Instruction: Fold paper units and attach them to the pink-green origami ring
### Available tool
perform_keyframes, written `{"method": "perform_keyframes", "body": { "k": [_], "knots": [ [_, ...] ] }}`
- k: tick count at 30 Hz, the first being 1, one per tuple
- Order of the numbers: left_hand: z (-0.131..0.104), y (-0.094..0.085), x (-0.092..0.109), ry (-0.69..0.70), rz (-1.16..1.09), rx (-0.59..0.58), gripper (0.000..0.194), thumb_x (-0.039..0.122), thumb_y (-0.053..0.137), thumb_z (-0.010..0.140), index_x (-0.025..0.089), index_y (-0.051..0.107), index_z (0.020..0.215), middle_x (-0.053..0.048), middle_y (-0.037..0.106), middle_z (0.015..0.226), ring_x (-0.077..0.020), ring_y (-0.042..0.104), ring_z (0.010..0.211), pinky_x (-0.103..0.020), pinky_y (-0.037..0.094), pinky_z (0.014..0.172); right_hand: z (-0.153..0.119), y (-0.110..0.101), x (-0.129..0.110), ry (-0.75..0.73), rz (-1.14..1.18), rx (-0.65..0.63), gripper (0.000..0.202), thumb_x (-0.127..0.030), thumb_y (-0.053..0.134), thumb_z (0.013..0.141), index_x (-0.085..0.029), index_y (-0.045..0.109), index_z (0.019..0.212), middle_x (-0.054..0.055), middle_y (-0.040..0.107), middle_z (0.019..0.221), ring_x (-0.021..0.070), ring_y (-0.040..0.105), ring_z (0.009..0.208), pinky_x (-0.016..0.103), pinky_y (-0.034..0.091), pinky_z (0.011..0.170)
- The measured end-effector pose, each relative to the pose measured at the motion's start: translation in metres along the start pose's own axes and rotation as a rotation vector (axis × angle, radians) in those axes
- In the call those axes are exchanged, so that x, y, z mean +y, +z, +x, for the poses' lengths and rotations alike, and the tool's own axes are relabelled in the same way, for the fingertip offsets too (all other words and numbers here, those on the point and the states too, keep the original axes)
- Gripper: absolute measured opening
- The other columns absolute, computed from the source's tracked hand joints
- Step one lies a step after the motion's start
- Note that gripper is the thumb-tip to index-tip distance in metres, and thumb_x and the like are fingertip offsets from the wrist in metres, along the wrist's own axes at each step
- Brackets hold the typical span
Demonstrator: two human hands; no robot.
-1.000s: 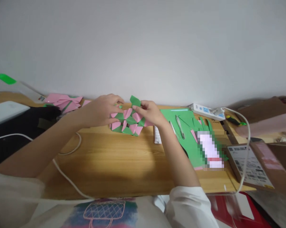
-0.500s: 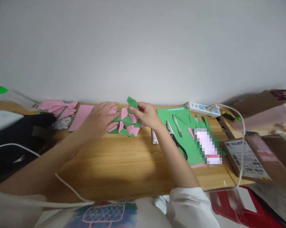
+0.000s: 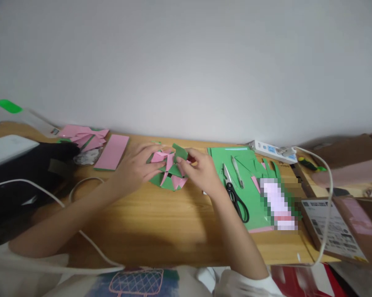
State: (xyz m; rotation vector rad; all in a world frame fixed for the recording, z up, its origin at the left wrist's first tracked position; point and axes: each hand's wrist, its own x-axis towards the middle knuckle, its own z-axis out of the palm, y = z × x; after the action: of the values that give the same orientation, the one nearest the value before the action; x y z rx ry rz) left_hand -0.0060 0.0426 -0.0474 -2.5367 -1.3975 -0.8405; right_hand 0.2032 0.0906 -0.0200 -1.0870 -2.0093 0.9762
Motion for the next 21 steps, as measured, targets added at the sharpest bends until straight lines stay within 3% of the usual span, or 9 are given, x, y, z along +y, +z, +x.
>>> {"method": "perform_keyframes", "body": {
  "k": [3,8,12,15,17,19,21],
  "knots": [
    [-0.002,0.003,0.004,-0.038,-0.060,0.035,0.020,0.027,0.054,0.094,0.019,0.069,0.105,-0.009,0.066,0.123,-0.0261,0.055,0.116,-0.044,0.043,0.101,-0.005,0.000,-0.001,-0.029,-0.073,-0.015,0.015,-0.028,0.059,0.081,-0.017,0.067,0.089,-0.001,0.063,0.069,0.0120,0.054,0.060,0.025,0.043,0.058],
    [-0.004,0.006,0.008,-0.094,-0.085,0.129,0.032,0.027,0.058,0.093,0.013,0.060,0.121,-0.012,0.068,0.118,-0.0231,0.056,0.116,-0.038,0.044,0.103,-0.009,-0.005,-0.004,-0.162,-0.162,0.003,0.048,-0.030,0.063,0.082,-0.020,0.052,0.127,0.008,0.065,0.109,0.0192,0.063,0.092,0.033,0.052,0.072],
    [-0.003,0.005,0.003,-0.021,-0.047,0.086,0.020,0.026,0.057,0.093,0.016,0.069,0.106,-0.012,0.065,0.124,-0.0266,0.054,0.118,-0.044,0.043,0.102,-0.009,-0.009,-0.017,-0.352,-0.342,0.057,0.053,-0.026,0.061,0.084,-0.022,0.045,0.134,0.011,0.059,0.124,0.0230,0.058,0.110,0.042,0.050,0.088],
    [-0.001,0.003,-0.003,0.005,-0.029,0.066,0.020,0.028,0.057,0.092,0.019,0.075,0.092,-0.014,0.062,0.126,-0.0294,0.052,0.117,-0.048,0.043,0.098,-0.012,-0.006,-0.028,-0.401,-0.444,0.344,0.038,-0.022,0.059,0.086,-0.017,0.055,0.123,0.014,0.061,0.116,0.0246,0.059,0.108,0.040,0.051,0.085],
    [0.001,0.003,-0.007,-0.017,-0.040,0.072,0.019,0.027,0.059,0.090,0.021,0.077,0.089,-0.013,0.062,0.125,-0.0296,0.051,0.117,-0.048,0.043,0.098,-0.017,-0.002,-0.032,-0.426,-0.511,0.529,0.022,-0.019,0.059,0.087,-0.016,0.063,0.108,0.011,0.066,0.100,0.0221,0.063,0.093,0.035,0.051,0.078],
    [0.003,0.003,-0.008,-0.049,-0.067,0.089,0.018,0.025,0.060,0.089,0.022,0.078,0.087,-0.012,0.062,0.125,-0.0288,0.051,0.116,-0.048,0.042,0.098,-0.022,0.003,-0.032,-0.411,-0.556,0.517,0.011,-0.018,0.059,0.088,-0.017,0.068,0.094,0.005,0.069,0.080,0.0162,0.063,0.070,0.028,0.048,0.064],
    [0.006,0.003,-0.009,-0.079,-0.105,0.108,0.019,0.023,0.060,0.089,0.023,0.078,0.085,-0.010,0.062,0.124,-0.0276,0.052,0.114,-0.048,0.042,0.097,-0.026,0.006,-0.028,-0.324,-0.567,0.342,0.012,-0.019,0.060,0.087,-0.019,0.072,0.091,0.001,0.069,0.067,0.0120,0.058,0.053,0.024,0.042,0.052]
  ]
}}
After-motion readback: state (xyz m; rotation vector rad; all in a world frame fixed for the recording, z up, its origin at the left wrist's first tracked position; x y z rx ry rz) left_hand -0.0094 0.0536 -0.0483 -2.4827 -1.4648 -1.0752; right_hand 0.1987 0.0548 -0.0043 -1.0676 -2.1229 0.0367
